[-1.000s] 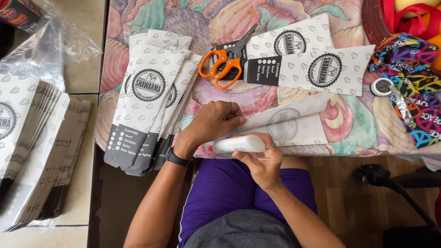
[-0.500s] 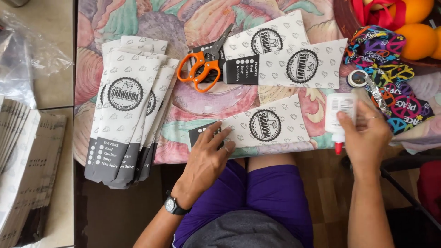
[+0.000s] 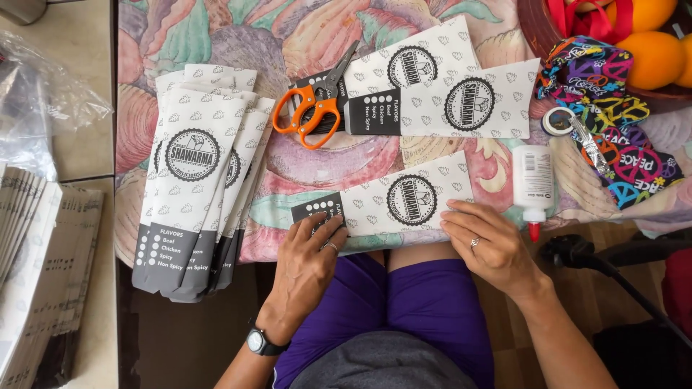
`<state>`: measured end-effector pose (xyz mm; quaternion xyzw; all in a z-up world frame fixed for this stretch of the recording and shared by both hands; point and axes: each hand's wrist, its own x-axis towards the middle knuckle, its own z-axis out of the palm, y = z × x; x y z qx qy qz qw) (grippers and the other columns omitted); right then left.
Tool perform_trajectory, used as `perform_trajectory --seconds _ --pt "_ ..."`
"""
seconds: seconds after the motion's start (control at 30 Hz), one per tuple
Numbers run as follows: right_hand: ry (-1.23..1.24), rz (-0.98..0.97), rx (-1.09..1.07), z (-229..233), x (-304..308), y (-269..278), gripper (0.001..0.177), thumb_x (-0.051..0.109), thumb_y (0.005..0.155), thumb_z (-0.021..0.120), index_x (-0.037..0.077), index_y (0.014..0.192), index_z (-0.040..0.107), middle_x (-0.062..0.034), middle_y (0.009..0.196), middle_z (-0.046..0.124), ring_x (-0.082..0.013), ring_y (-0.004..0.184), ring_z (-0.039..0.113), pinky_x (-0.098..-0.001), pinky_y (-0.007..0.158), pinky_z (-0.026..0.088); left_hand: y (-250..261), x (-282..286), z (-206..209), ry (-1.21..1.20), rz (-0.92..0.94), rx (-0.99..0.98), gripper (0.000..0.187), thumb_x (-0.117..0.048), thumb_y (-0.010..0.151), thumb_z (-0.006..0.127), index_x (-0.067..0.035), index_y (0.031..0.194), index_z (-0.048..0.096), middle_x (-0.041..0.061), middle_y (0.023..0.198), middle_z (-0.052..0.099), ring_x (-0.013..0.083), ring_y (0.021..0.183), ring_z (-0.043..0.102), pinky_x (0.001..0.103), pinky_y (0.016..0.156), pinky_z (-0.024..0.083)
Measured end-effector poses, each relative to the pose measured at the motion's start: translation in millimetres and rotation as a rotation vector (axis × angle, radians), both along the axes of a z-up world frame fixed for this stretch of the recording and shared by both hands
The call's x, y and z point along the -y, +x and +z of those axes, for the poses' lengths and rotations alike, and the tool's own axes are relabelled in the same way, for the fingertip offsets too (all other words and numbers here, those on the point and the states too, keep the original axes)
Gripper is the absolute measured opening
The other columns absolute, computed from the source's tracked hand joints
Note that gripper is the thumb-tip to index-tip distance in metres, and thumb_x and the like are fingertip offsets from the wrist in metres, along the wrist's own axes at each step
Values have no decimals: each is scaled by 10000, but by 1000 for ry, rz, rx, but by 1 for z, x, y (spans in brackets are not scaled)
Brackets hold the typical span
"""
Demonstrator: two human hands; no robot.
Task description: The person glues paper sleeves together by applying liquid glue to one edge and pressing it onto another sleeve.
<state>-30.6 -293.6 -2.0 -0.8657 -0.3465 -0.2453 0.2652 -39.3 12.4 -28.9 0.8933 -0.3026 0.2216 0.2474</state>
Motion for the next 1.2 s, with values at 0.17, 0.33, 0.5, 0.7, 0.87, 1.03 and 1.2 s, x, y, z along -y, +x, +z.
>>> perform_trajectory --seconds 0.17,0.33,0.5,0.7,0.87,1.03,1.2 --pt "19 -12 15 -3 1 1 111 -114 837 727 -13 864 763 -134 932 759 -367 913 749 -455 800 634 -2 0 -2 1 7 3 130 -7 933 649 -46 926 772 126 1010 765 363 1030 706 428 831 577" --pt "41 -12 16 -3 0 2 96 -104 852 721 -17 864 760 -138 927 759 -365 899 749 -455 793 630 -3 2 4 -18 19 27 122 -1 928 657 -31 897 772 123 960 763 350 965 713 424 828 579" --pt "48 -21 10 -5 -1 5 85 -95 848 719 -17 839 751 -131 883 741 -350 863 740 -457 794 628 -3 2 2 -12 21 41 130 -8 932 642 -44 921 766 119 966 757 345 959 712 430 835 578" --pt "55 -24 13 -10 0 6 77 -82 830 742 -6 817 741 -130 872 729 -348 845 728 -462 796 621 -5 2 -2 -23 7 68 213 18 931 600 -75 981 784 133 978 757 364 962 718 459 851 576" --pt "70 -22 30 -10 -1 5 87 -103 822 737 -19 800 732 -149 862 726 -365 849 733 -468 796 617 -7 3 -6 -4 32 78 204 3 943 598 -84 964 781 128 1001 755 359 976 715 462 868 572" --pt "72 -33 28 -15 1 6 89 -101 815 737 -18 788 719 -145 856 720 -362 852 728 -469 803 614 -8 4 -10 -24 44 73 195 -8 940 609 -90 979 782 129 1025 756 359 990 716 467 883 573" --pt "88 -55 35 -4 -24 17 63 -41 833 734 19 846 748 -122 952 742 -340 894 698 -482 856 582 -15 8 -10 -42 55 97 196 -25 920 634 -90 1028 784 147 1077 758 385 1022 720 492 924 573"
